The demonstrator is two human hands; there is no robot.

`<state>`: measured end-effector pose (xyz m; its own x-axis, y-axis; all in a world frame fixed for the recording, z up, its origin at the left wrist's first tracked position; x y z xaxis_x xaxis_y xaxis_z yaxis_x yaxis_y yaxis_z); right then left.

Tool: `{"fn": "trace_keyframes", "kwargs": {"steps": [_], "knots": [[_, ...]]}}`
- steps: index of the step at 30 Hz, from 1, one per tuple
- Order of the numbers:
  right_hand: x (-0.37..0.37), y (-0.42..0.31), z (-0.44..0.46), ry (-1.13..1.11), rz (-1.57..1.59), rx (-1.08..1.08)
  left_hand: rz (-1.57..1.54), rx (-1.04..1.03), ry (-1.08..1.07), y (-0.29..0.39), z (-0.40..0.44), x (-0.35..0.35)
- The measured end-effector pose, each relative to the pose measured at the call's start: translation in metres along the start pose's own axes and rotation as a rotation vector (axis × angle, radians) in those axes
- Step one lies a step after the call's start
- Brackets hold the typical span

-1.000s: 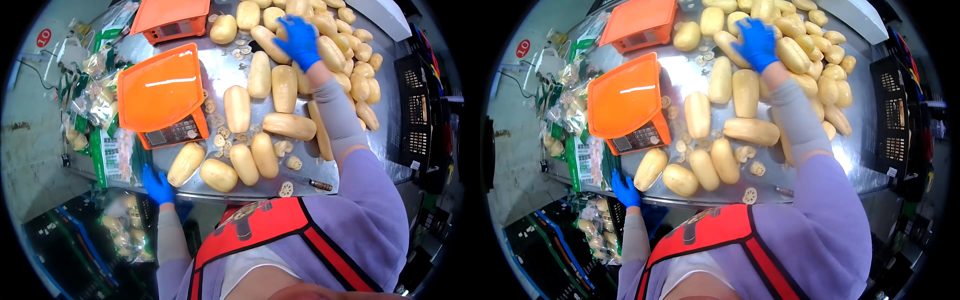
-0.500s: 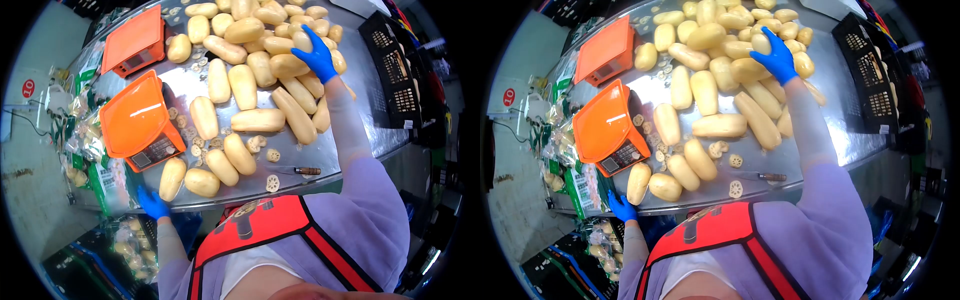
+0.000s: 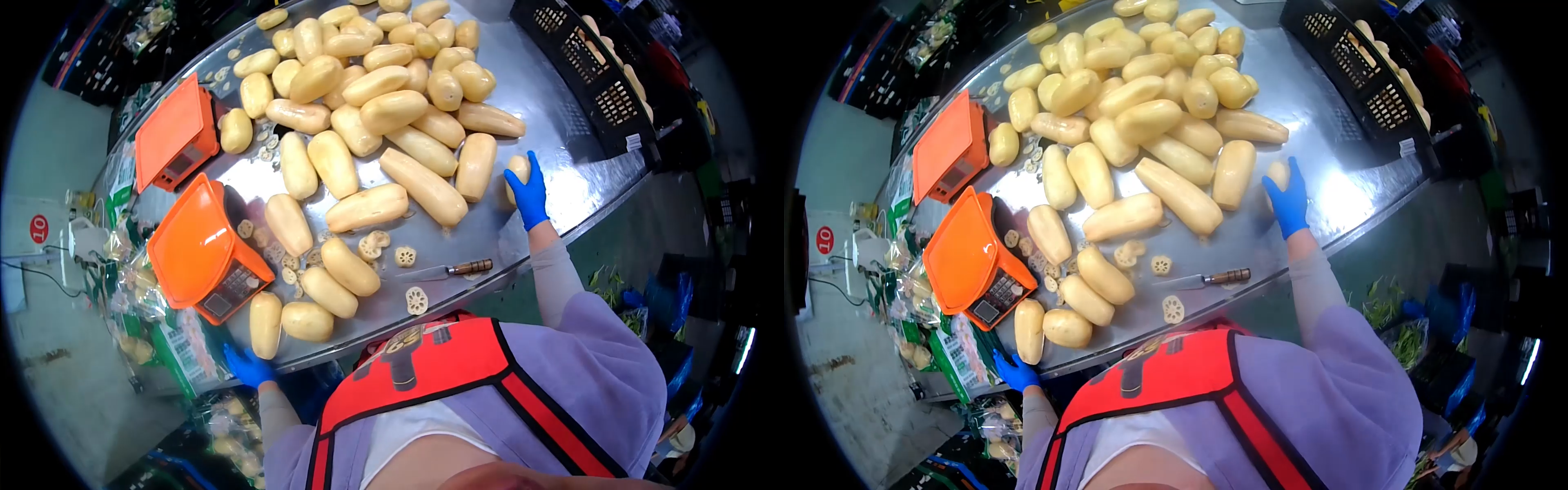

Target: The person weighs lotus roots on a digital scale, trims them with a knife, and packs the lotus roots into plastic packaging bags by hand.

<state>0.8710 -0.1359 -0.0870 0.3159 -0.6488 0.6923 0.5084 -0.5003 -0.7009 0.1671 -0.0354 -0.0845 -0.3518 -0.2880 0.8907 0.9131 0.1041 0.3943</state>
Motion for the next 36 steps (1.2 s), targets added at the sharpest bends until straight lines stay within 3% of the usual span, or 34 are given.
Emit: {"fn": "trace_keyframes", "kwargs": {"steps": [2, 4, 6, 10, 12, 13, 15, 19, 22, 28, 30, 32, 34, 36], "knots": [[-0.009, 0.015, 0.004, -0.055, 0.185, -0.147, 0.010, 0.000, -0.006, -0.001, 0.000, -0.001], [-0.012, 0.012, 0.014, -0.056, 0.195, -0.103, 0.017, 0.031, -0.018, 0.003, 0.000, 0.001], [-0.002, -0.032, 0.030, 0.076, -0.118, 0.248, 0.016, 0.036, -0.022, 0.008, 0.000, 0.003], [-0.028, -0.106, 0.073, -0.011, 0.082, 0.390, -0.042, 0.021, -0.010, 0.000, 0.000, 0.000], [-0.056, -0.132, 0.096, 0.011, 0.094, 0.657, -0.046, 0.040, -0.002, 0.004, -0.001, 0.001], [-0.066, -0.142, 0.102, 0.004, 0.098, 0.663, -0.043, 0.038, -0.005, 0.005, -0.001, 0.001], [-0.080, -0.171, 0.111, 0.081, -0.250, 0.721, -0.035, 0.048, -0.001, 0.006, 0.001, 0.000], [-0.103, -0.230, 0.120, -0.029, -0.015, 0.960, -0.011, 0.039, -0.018, 0.009, 0.002, 0.001], [-0.151, -0.259, 0.127, -0.155, -0.080, 1.107, -0.035, 0.062, -0.014, 0.014, 0.000, 0.004], [-0.221, -0.312, 0.155, -0.222, -0.323, 1.125, -0.044, 0.068, -0.014, 0.014, 0.001, 0.006], [-0.239, -0.314, 0.166, -0.367, -0.507, 1.210, -0.065, 0.090, -0.013, 0.017, 0.002, 0.007], [-0.239, -0.318, 0.170, -0.411, -0.512, 1.205, -0.065, 0.094, -0.007, 0.016, 0.001, 0.006], [-0.241, -0.316, 0.170, -0.519, -0.371, 1.052, -0.065, 0.104, -0.008, 0.018, 0.002, 0.007], [-0.237, -0.321, 0.152, -0.477, -0.226, 0.992, -0.029, 0.080, 0.006, 0.016, 0.001, 0.006]]}}
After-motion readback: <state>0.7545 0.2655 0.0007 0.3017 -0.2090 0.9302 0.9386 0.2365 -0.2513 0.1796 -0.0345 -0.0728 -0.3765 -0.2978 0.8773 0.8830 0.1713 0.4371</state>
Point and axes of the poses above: each hand's wrist, its own z-axis towards the middle knuckle, its own x-axis out of the back of the hand, y = z × x, the point moved 2 cm from there along z, towards the middle knuckle, and after that the axes turned 9 degrees about -z, right-handed, at the moved point
